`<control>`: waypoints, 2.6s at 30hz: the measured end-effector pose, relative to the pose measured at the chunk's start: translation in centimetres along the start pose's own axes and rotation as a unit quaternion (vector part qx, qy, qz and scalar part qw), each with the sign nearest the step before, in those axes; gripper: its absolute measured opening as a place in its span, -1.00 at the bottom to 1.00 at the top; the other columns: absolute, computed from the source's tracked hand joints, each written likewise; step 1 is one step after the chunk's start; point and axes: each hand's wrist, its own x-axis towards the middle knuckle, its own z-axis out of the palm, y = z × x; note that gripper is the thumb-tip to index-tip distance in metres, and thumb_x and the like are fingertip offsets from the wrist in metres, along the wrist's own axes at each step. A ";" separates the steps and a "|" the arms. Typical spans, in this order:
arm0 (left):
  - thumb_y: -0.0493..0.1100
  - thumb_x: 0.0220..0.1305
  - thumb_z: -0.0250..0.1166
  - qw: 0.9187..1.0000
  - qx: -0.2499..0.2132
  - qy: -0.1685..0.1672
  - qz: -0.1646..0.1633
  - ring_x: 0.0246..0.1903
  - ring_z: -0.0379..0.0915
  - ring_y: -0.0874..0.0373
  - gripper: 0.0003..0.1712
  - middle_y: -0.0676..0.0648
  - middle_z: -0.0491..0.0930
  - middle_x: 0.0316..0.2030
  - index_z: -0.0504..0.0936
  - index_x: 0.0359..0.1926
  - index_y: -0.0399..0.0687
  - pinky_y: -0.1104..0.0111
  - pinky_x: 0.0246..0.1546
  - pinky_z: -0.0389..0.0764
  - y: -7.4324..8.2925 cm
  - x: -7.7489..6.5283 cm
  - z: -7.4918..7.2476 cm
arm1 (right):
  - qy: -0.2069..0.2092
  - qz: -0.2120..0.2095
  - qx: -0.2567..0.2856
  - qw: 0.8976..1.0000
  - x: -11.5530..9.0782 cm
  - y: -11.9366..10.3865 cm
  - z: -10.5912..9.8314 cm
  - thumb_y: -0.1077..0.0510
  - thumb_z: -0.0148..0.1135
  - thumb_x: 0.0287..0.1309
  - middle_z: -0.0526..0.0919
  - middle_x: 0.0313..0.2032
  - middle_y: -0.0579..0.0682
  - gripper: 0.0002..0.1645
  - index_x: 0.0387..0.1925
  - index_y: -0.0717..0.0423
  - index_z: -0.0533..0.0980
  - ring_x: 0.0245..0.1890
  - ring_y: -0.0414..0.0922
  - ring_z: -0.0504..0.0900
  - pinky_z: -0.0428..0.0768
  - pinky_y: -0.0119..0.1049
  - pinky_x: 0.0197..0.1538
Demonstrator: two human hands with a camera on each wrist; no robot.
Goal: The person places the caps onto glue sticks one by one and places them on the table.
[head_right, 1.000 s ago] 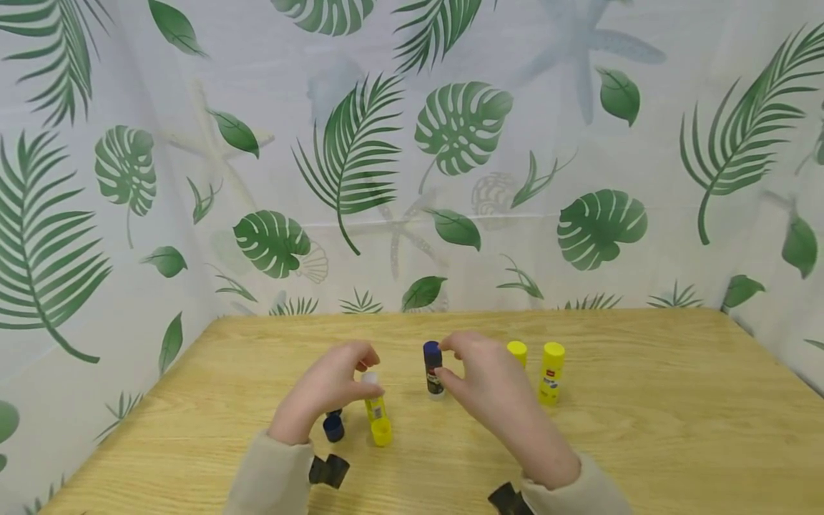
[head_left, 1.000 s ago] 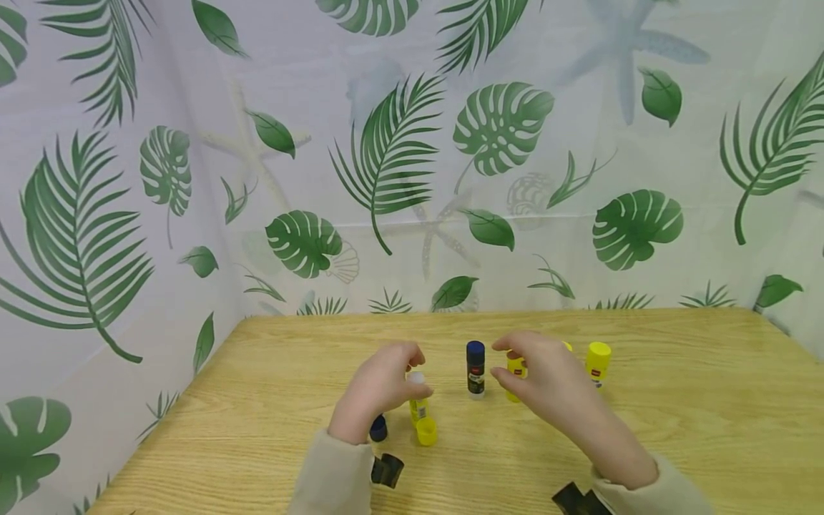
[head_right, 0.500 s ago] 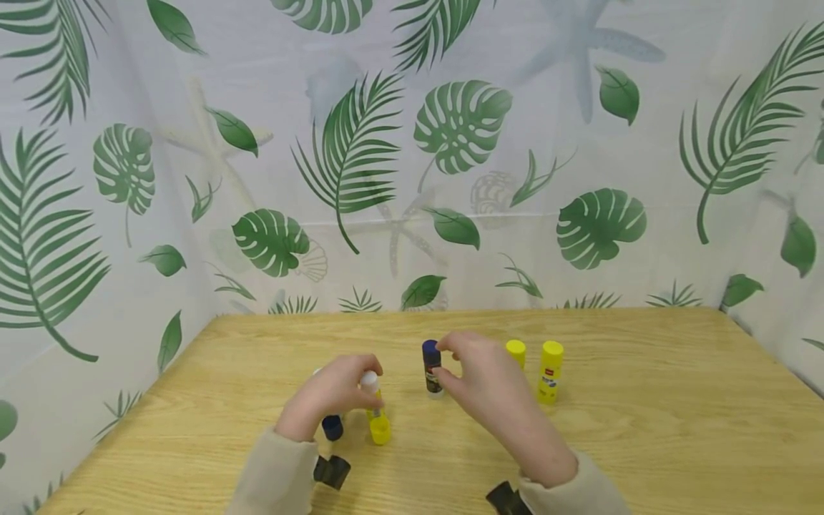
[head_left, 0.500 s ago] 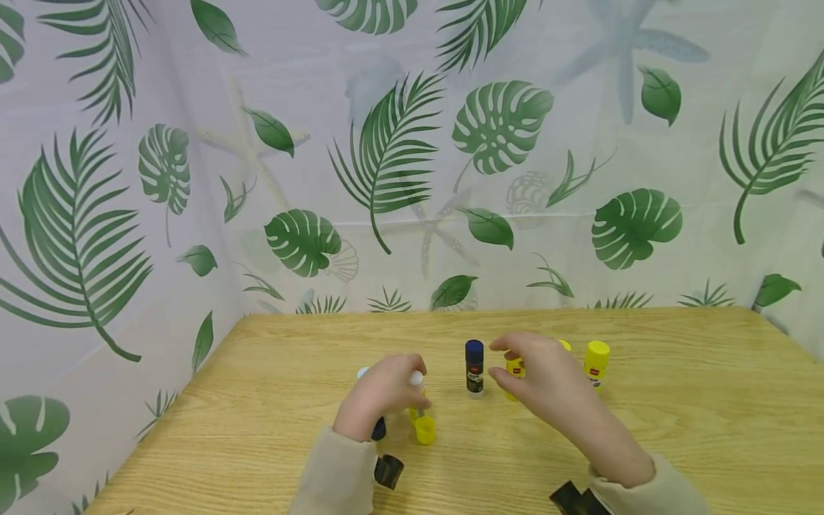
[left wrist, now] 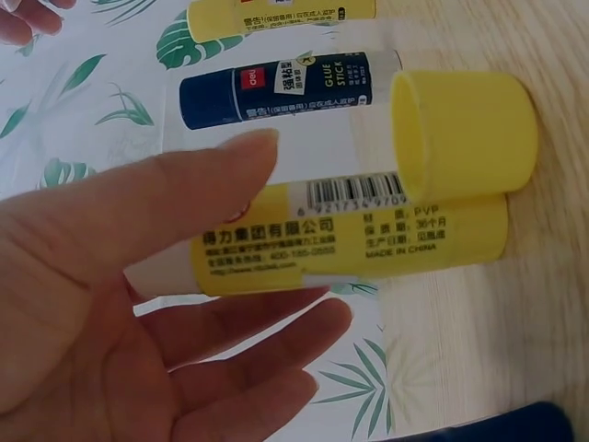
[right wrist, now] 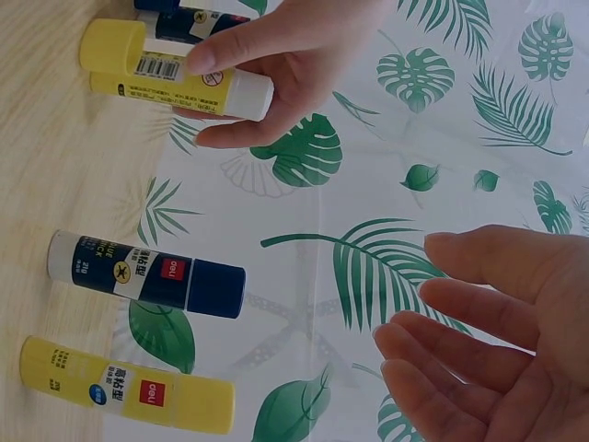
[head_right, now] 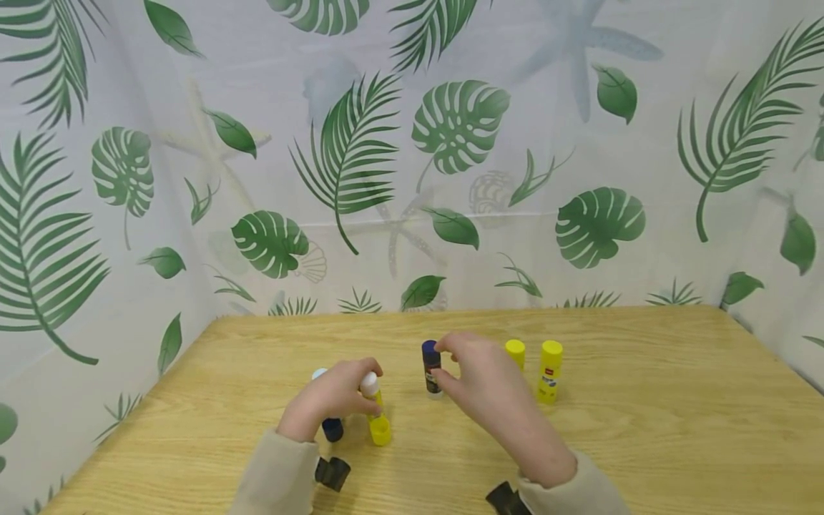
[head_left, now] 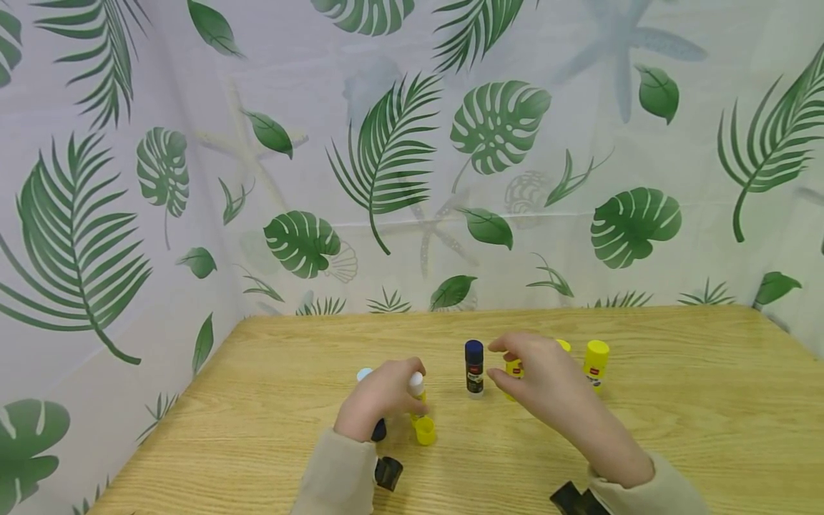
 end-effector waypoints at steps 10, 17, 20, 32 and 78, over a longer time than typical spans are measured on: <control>-0.28 -0.06 0.36 1.000 0.000 -0.012 -0.001 -0.37 0.43 0.12 -0.54 -0.07 0.51 -0.31 0.44 -0.08 -0.17 0.31 -0.39 0.45 0.2 -0.3 0.1 | -0.004 0.000 -0.005 1.000 0.0 0.0 0.0 0.23 0.33 -0.12 0.59 -0.24 0.05 -0.70 -0.24 0.17 0.54 -0.33 -0.07 0.58 0.54 -0.23 -0.38; -0.32 -0.04 0.34 1.000 0.000 -0.016 0.002 -0.35 0.44 0.10 -0.57 -0.08 0.51 -0.30 0.43 -0.10 -0.17 0.32 -0.38 0.46 0.2 -0.3 0.1 | -0.006 0.004 -0.006 1.000 0.0 0.0 0.0 0.21 0.34 -0.12 0.59 -0.24 0.04 -0.69 -0.24 0.17 0.54 -0.33 -0.07 0.58 0.54 -0.23 -0.37; -0.32 -0.02 0.33 1.000 0.006 -0.017 0.009 -0.34 0.44 0.11 -0.60 -0.08 0.51 -0.29 0.43 -0.11 -0.17 0.33 -0.38 0.46 0.1 -0.2 0.2 | -0.006 0.005 -0.007 1.000 0.1 -0.1 0.0 0.21 0.34 -0.12 0.59 -0.25 0.04 -0.69 -0.24 0.17 0.54 -0.33 -0.07 0.58 0.54 -0.23 -0.37; -0.33 0.00 0.31 1.000 -0.001 0.010 0.026 -0.36 0.45 0.11 -0.66 -0.09 0.52 -0.31 0.40 -0.19 -0.15 0.33 -0.36 0.45 0.0 -0.3 0.0 | -0.012 0.013 -0.008 1.000 0.1 -0.1 0.0 0.20 0.34 -0.11 0.60 -0.26 0.03 -0.69 -0.24 0.17 0.54 -0.33 -0.08 0.58 0.54 -0.23 -0.37; -0.14 0.03 0.31 0.975 -0.031 0.214 0.054 -0.49 0.32 0.18 -0.74 0.05 0.46 -0.44 0.44 -0.28 -0.09 0.39 -0.51 0.38 3.5 -3.1 -3.6 | 0.009 0.002 0.006 1.000 0.0 -0.4 -0.2 0.21 0.33 -0.11 0.59 -0.26 0.06 -0.68 -0.23 0.19 0.54 -0.32 -0.03 0.58 0.54 -0.21 -0.39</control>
